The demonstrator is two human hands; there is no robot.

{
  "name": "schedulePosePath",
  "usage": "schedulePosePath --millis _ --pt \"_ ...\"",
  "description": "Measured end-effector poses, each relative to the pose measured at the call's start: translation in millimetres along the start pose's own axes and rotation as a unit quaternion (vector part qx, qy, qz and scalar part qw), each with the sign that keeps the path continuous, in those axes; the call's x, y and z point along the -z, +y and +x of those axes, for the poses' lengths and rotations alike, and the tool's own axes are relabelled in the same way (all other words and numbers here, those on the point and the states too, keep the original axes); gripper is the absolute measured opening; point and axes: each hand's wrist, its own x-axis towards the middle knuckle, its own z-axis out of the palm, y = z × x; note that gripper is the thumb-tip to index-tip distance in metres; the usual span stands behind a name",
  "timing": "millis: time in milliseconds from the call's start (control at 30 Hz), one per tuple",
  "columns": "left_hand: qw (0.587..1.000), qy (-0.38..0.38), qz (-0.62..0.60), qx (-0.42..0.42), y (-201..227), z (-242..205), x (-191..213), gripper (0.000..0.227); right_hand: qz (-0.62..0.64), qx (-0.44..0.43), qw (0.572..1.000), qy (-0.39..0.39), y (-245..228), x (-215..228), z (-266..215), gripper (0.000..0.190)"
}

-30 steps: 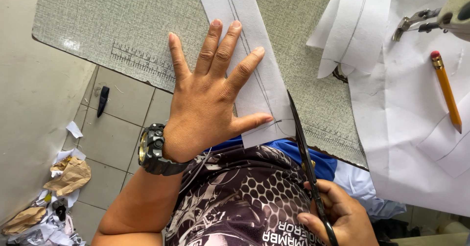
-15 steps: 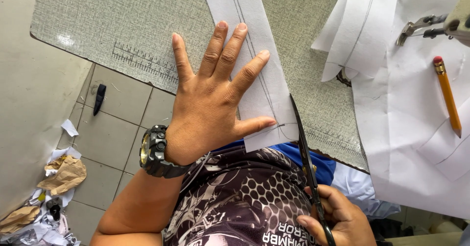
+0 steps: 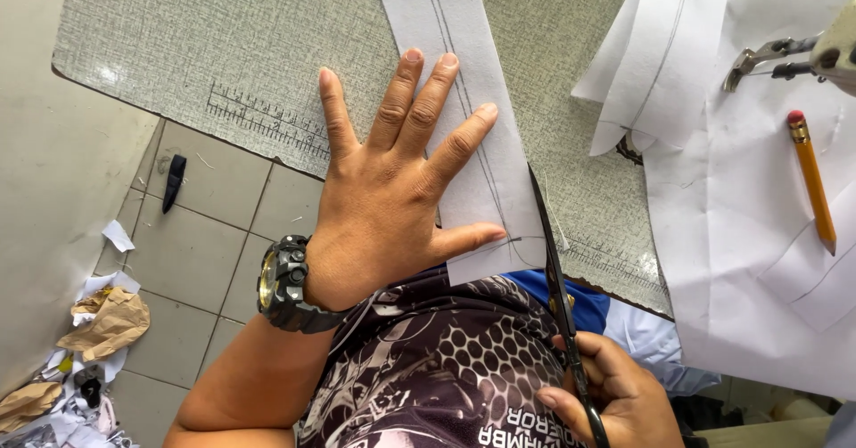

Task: Cutting fabric or paper patterns for sewing garments.

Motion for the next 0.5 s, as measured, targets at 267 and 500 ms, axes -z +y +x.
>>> schedulePosePath --millis 267,500 --pt "1.000 0.006 -0.006 0.000 0 -1 1 0.100 0.073 -0.038 0.997 -0.001 -7 -2 4 0.061" --pt "1.000 -0.001 -0.002 -0.001 -2 0 -3 0.100 0.048 -0.036 0.998 0.003 1 8 -1 0.063"
